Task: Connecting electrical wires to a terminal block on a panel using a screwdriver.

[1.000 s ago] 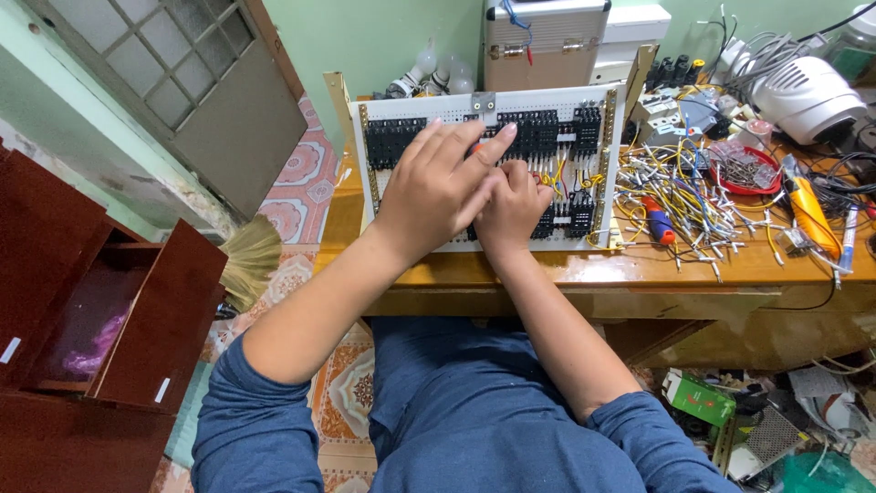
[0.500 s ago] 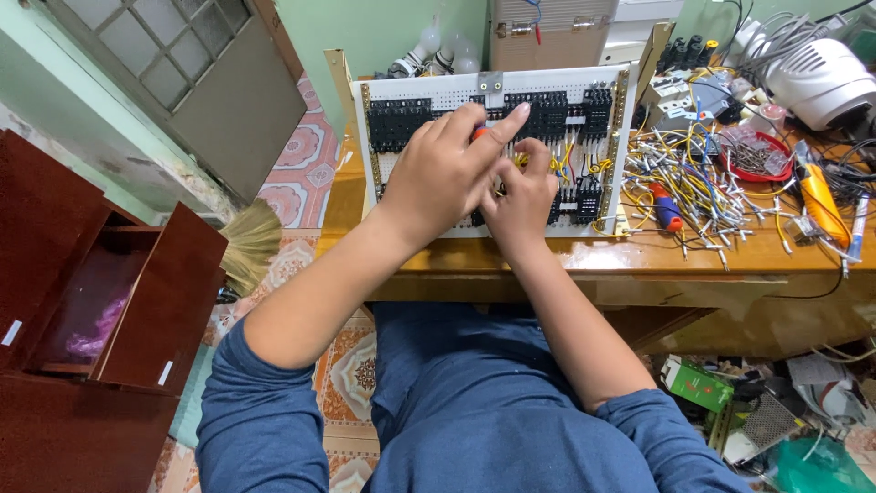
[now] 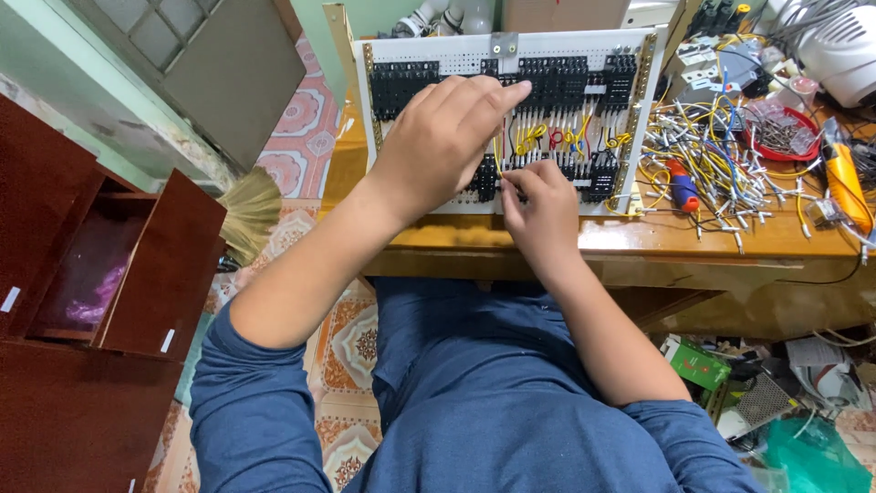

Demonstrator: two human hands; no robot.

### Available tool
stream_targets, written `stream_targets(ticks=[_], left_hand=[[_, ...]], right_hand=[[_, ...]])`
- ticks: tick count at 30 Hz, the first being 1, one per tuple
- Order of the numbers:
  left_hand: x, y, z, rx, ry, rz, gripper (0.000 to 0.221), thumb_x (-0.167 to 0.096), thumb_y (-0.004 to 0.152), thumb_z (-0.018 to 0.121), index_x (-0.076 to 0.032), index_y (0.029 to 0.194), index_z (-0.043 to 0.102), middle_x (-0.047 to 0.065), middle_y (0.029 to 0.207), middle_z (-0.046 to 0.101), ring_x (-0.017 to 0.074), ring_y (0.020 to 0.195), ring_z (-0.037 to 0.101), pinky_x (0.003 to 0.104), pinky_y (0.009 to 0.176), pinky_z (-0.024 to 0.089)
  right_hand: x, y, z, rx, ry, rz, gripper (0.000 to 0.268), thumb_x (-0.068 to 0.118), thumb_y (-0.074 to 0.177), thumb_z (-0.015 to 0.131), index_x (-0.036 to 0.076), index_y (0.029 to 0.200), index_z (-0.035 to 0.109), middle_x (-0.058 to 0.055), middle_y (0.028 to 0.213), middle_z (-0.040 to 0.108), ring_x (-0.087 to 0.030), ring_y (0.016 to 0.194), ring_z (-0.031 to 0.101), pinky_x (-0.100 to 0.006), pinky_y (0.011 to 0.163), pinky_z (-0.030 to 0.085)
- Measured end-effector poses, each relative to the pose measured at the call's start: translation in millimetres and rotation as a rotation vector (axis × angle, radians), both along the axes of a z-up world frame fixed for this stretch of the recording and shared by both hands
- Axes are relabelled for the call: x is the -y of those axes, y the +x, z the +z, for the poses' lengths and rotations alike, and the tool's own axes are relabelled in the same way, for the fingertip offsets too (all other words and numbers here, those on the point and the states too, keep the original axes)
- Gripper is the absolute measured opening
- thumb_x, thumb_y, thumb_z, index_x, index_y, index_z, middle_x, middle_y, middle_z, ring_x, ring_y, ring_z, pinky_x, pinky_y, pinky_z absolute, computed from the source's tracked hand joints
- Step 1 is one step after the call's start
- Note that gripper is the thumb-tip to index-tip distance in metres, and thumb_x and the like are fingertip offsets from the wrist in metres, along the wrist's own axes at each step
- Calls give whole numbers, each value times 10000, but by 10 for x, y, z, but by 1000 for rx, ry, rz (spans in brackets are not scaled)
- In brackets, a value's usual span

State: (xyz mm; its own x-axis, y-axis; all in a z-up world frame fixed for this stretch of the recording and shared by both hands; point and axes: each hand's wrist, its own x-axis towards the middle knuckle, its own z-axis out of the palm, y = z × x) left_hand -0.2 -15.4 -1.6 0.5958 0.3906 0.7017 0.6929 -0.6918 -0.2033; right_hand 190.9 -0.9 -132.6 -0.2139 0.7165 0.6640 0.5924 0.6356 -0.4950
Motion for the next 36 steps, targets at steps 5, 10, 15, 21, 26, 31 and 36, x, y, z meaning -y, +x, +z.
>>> stream_targets(ticks=[5,10,15,21,26,31,36], left_hand=[[205,42,-104,199,-50,-33,361,-25,1058,649,-56,1405,554,163,1267,625,337,1120,658,441,991,550],[320,-44,-229,346,-50,-42,329,-79,1100,655,-42,1412,554,168,1252,646,325,1106,671,429,1021,557],[392,-124,-604,398,-131,-38,362,-88,1082,668,-32,1418,546,179,1270,652,324,1161,665,438,1093,544],[342,-286,-799,491,-175,-15,304,-109,1099,583,-28,1392,566,181,1282,631,330,1176,663,415,1095,540],[230,-356,-816,607,-286,-11,312,-196,1119,519,-54,1393,557,158,1316,641,306,1237,640,416,1110,528],[157,-377,-831,764,-366,4,325,-284,1115,515,-112,1386,563,91,1195,687,239,1133,669,370,1030,524],[-48,-447,-1001,1304,-596,-149,415,-320,1071,561,-78,1408,552,57,1155,680,141,1060,648,260,872,619]], right_hand=[[-147,147,160,-59,-540,165,114,129,911,726,91,1013,760,-36,888,720,-153,778,623,-298,715,487],[-190,177,67,-162,-799,300,150,187,915,770,108,1041,748,35,872,706,-47,779,569,-227,705,475],[-104,140,9,-219,-736,258,134,158,928,735,98,1045,759,13,844,732,-60,742,636,-226,689,548],[-301,250,394,233,85,364,89,24,942,733,-19,1019,744,-146,965,687,-325,898,611,-439,774,511],[-736,243,705,412,495,147,52,116,1037,771,142,1024,815,-39,990,690,-248,896,557,-369,752,416],[-1010,112,593,413,668,123,34,173,1049,843,192,1031,822,20,982,716,-239,896,532,-369,736,372],[-917,128,434,293,629,117,68,159,1066,826,135,1046,766,-16,1002,732,-257,893,529,-387,759,350]])
